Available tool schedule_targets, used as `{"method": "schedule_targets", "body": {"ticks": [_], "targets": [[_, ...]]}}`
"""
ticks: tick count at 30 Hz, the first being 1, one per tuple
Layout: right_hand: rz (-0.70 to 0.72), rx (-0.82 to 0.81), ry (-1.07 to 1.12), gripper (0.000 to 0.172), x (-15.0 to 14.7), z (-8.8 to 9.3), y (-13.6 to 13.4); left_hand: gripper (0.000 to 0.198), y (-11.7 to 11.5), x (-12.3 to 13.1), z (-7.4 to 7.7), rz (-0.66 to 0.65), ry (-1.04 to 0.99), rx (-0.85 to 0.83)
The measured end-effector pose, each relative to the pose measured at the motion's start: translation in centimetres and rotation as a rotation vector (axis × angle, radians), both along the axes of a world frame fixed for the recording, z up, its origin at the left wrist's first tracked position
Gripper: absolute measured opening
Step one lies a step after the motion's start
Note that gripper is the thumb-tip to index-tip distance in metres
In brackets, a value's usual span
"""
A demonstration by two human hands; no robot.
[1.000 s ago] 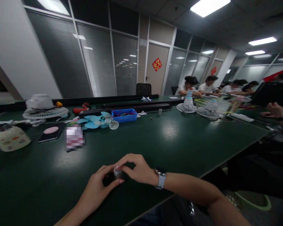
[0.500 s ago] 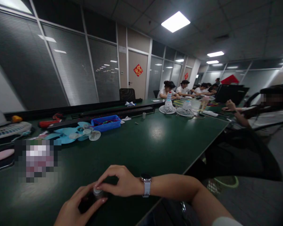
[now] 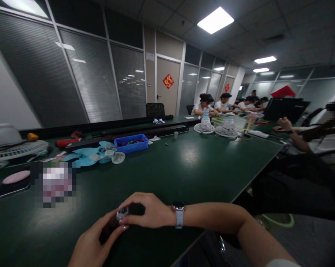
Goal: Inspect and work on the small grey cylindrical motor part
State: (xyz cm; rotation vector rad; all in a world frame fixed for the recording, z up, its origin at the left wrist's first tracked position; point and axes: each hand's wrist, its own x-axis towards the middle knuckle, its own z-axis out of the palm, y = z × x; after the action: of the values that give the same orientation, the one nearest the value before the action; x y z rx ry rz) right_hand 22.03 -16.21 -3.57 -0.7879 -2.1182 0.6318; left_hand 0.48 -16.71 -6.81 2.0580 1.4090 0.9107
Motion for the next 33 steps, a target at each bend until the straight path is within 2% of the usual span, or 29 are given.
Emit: {"method": "schedule_targets", "body": {"ticks": [4,8,12,14,16,19,21,23,24,26,29,33], "targets": [[0.002,-0.047,0.025,0.030,-0.3,0.4,2.0,0.037,1.5,0.3,1.1,-0.061,0.009,-0.006],[-0.002,-0.108,0.098,0.023,-1.0,0.6,5.0,0.031,4.2,0.5,2.5,-0.111,0.039,0.015],[0.004,-0.162,0.133,0.014,-1.5,0.4,8.5,0.029,7.3,0.5,2.5,-0.091,0.057,0.044],[0.006,-0.178,0.130,0.017,-1.7,0.3,9.9,0.029,8.3,0.5,2.4,-0.065,0.057,0.042],[0.017,-0.194,0.114,0.028,-1.8,0.1,10.9,0.028,8.8,0.3,2.8,-0.080,0.063,0.044],[0.054,-0.212,0.069,0.035,-1.6,0.1,12.0,0.035,9.7,-1.9,5.3,-0.155,0.129,0.091],[0.087,-0.231,0.027,0.029,-1.5,0.1,12.5,0.037,11.4,-5.0,7.8,-0.021,0.215,0.153],[0.116,-0.258,-0.002,0.028,-1.3,0.2,12.8,0.037,14.3,-8.9,10.0,0.269,0.416,0.205],[0.123,-0.268,-0.010,0.027,-1.3,0.2,12.9,0.040,16.0,-10.9,10.9,0.445,0.565,0.165],[0.123,-0.283,-0.025,0.027,-1.2,0.2,12.9,0.047,19.5,-14.6,11.6,0.600,0.666,0.105],[0.093,-0.296,-0.046,0.027,-1.1,0.2,12.9,0.042,23.1,-18.7,10.6,0.724,0.771,-0.031],[0.083,-0.284,-0.054,0.030,-0.9,-0.6,13.2,0.031,24.4,-21.0,7.9,0.770,0.859,-0.135]]}}
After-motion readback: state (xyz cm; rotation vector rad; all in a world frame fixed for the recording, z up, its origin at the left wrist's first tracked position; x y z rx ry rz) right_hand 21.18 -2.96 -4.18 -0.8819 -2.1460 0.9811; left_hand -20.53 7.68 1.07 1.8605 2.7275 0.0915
